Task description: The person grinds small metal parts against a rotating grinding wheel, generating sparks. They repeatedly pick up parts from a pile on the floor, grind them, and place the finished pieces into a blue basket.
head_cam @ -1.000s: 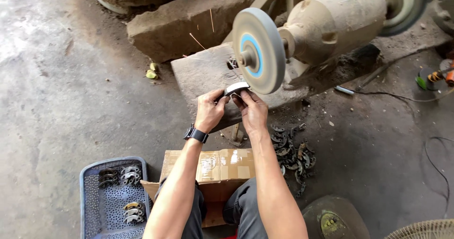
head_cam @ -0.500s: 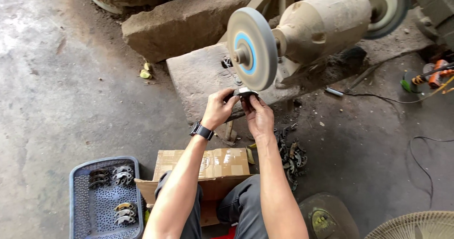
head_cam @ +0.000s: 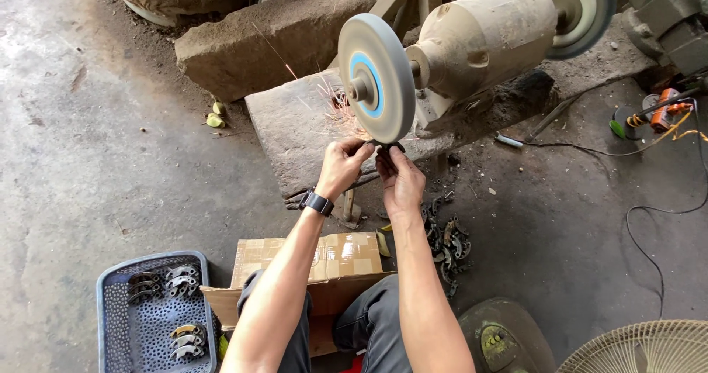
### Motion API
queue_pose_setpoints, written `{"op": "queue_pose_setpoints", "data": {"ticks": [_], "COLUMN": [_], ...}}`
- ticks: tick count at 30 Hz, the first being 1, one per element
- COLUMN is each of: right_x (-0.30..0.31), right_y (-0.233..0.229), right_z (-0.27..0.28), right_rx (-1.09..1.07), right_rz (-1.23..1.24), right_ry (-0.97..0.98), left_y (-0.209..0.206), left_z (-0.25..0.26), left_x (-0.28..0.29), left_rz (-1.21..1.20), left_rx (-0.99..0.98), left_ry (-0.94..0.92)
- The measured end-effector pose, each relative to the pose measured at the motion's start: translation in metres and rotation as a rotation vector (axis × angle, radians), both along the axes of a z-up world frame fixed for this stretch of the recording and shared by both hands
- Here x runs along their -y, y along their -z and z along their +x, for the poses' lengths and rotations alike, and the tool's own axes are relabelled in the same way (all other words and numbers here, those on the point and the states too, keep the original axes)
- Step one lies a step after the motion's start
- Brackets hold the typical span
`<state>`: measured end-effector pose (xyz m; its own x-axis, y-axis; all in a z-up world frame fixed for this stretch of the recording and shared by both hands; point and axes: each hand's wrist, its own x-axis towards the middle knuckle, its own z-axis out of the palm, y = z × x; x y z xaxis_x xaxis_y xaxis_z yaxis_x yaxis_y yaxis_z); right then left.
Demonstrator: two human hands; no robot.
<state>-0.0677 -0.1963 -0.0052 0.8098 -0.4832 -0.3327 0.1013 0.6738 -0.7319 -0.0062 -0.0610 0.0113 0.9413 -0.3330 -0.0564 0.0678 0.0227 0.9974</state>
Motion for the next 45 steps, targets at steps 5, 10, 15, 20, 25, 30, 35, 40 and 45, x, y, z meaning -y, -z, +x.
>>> {"op": "queue_pose_setpoints", "data": {"ticks": [5, 10, 15, 20, 25, 30, 35, 40, 45], "right_x": [-0.008, -0.015, -0.023, -0.027, -0.013, 0.008, 0.012, 0.010, -0.001], "right_y": [0.006, 0.010, 0.013, 0.011, 0.034, 0.050, 0.040, 0.035, 0.039], "right_z": [0.008, 0.016, 0.021, 0.020, 0.016, 0.020, 0.018, 0.022, 0.026], "right_rx": [0.038, 0.071, 0.077, 0.094, 0.077, 0.022, 0.002, -0.006, 0.002], "right_rz": [-0.036, -0.099, -0.107, -0.079, 0.182, 0.419, 0.453, 0.460, 0.366], "right_ry": [-0.025, -0.074, -0.109, -0.209, -0.282, -0.176, -0.098, -0.061, -0.054], "left_y": [0.007, 0.012, 0.002, 0.008, -0.003, -0.013, -0.013, -0.006, -0.005], "left_z": [-0.014, -0.025, -0.036, -0.038, -0.028, -0.015, -0.007, -0.001, -0.005], "left_x": [-0.012, -0.023, -0.031, -0.045, -0.052, -0.030, -0.012, -0.008, -0.024], "left_rz": [0.005, 0.102, 0.024, 0.110, 0.344, 0.488, 0.439, 0.466, 0.457], "left_rx": [0.006, 0.104, 0.039, 0.082, 0.680, 0.738, 0.727, 0.728, 0.709], "left_ry": [-0.075, -0.113, -0.089, -0.130, -0.218, -0.130, -0.101, -0.101, -0.103]}}
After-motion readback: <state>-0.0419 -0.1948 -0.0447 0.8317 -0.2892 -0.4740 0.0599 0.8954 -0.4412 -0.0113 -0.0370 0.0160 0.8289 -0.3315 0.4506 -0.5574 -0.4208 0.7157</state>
